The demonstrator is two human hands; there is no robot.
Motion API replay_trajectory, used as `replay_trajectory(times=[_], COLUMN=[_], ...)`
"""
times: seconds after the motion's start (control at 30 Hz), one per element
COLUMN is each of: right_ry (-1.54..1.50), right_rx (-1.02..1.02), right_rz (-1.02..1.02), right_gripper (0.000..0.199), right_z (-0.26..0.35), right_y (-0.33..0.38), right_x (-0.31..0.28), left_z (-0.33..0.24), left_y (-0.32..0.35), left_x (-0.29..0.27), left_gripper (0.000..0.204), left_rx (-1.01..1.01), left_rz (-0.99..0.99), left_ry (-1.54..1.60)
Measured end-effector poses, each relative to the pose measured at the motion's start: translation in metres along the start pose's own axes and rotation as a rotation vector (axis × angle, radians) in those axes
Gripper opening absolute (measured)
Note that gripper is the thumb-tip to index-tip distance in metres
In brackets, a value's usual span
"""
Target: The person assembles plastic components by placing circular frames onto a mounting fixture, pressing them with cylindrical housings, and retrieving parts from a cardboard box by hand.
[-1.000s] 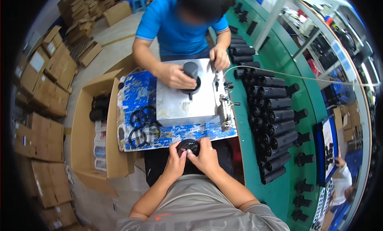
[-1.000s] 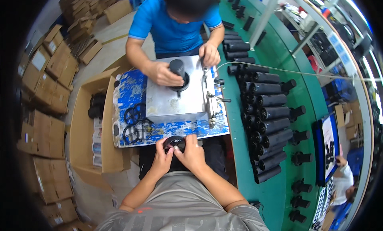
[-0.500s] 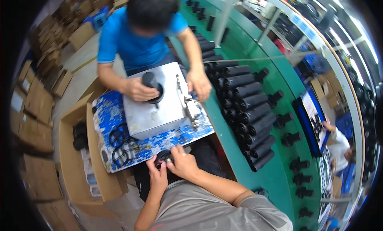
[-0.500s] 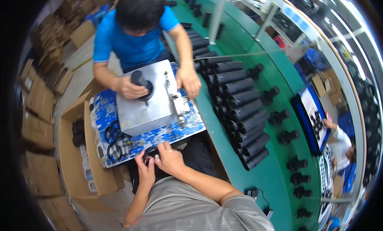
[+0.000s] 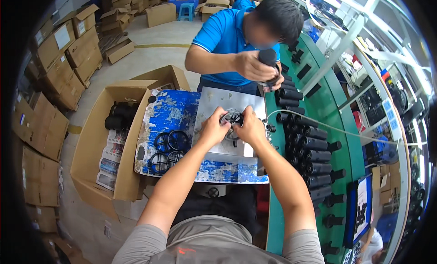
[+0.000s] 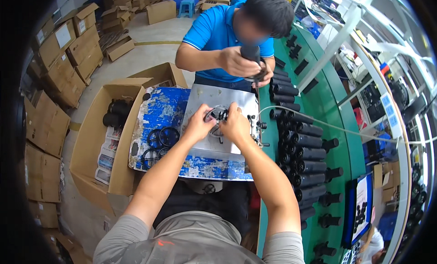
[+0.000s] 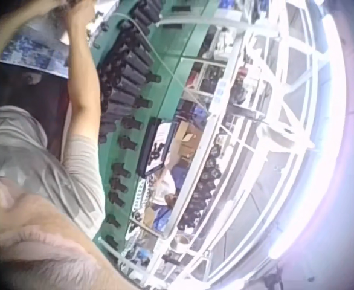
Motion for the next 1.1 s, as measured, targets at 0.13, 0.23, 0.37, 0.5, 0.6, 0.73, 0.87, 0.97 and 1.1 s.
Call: replay_trajectory(times=[0.13, 0.23, 0.37, 0.5, 0.6, 0.73, 0.87, 0.97, 1.1], right_ry=[0.047, 0.068, 0.088, -0.029, 0.042, 0.017, 0.102, 0.099, 0.107], right_rx=[0.099, 0.139, 0.192, 0.387, 0.376, 0.371, 0.296, 0.31, 0.283], right_rz=[0.108, 0.184, 0.289, 0.413, 0.377, 0.348, 0.327, 0.348, 0.293], right_gripper=[0.057, 0.063, 0.063, 0.06, 0.061, 0.062, 0.062, 0.063, 0.064], right_z=[-0.023, -0.037, -0.041, -0.032, -0.031, -0.031, -0.033, -0.034, -0.03], right_y=[-0.049, -0.061, -0.065, -0.063, -0.062, -0.065, -0.061, -0.062, -0.058], right_x=[0.041, 0.05, 0.051, 0.042, 0.045, 0.049, 0.045, 0.046, 0.046], left_z=[0.023, 0.018, 0.015, 0.017, 0.024, 0.02, 0.006, 0.002, -0.001], left_y=[-0.047, -0.051, -0.049, -0.044, -0.04, -0.039, -0.035, -0.033, -0.042], left_x=[0.01, 0.017, 0.013, 0.0, -0.001, -0.003, -0.005, -0.002, -0.002], left_gripper=[0.037, 0.037, 0.045, 0.061, 0.07, 0.069, 0.064, 0.061, 0.057], left_rx=[0.037, -0.003, 0.059, 0.147, 0.44, 0.428, 0.322, 0.313, 0.337], left_rz=[-0.063, -0.041, -0.094, -0.025, 0.025, 0.059, 0.077, 0.141, 0.235], left_ry=[-0.243, -0.425, -0.631, -0.656, -0.453, -0.46, -0.517, -0.557, -0.647])
Point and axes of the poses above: each hand's wrist, its own y-axis away from the middle knuckle, its own x-axis out of the palm, z = x × y, the point moved 1 cm from there along -y, towards the middle knuckle, and after that the axes turned 8 degrees about -z, right-handed, at the moved point
